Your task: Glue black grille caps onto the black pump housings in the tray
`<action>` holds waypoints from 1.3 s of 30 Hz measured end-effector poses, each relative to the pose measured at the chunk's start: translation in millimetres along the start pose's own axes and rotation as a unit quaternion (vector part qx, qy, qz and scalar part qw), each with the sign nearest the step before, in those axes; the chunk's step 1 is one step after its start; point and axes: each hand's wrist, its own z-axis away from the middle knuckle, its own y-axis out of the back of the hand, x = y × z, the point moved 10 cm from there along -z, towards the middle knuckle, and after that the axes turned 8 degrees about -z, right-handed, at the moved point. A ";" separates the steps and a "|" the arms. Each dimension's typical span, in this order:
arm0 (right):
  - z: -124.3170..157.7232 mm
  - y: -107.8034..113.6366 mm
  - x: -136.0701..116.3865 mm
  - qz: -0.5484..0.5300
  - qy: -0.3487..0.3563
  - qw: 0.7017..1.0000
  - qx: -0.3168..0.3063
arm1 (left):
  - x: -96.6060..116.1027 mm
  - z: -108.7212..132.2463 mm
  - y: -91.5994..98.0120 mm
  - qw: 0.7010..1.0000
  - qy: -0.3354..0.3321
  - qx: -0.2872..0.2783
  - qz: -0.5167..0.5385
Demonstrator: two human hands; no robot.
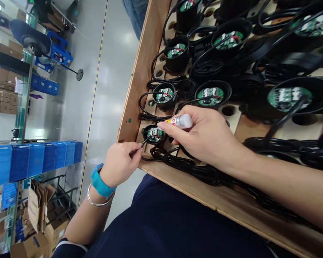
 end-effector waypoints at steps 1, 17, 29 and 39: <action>0.1 -0.3 -0.2 -0.005 0.001 1.000 0.001 | 0.1 -0.3 0.2 1.000 0.000 0.001 0.000; 1.7 -1.6 -3.4 -0.045 0.004 0.999 -0.007 | -1.5 1.0 3.8 0.999 0.002 0.030 0.026; 0.5 -1.5 -3.4 -0.071 0.022 0.997 -0.013 | -1.3 1.0 6.0 0.998 -0.006 0.047 0.050; 0.0 0.5 -3.9 -0.073 0.018 0.997 -0.002 | -1.3 2.1 8.2 0.995 -0.014 0.061 0.073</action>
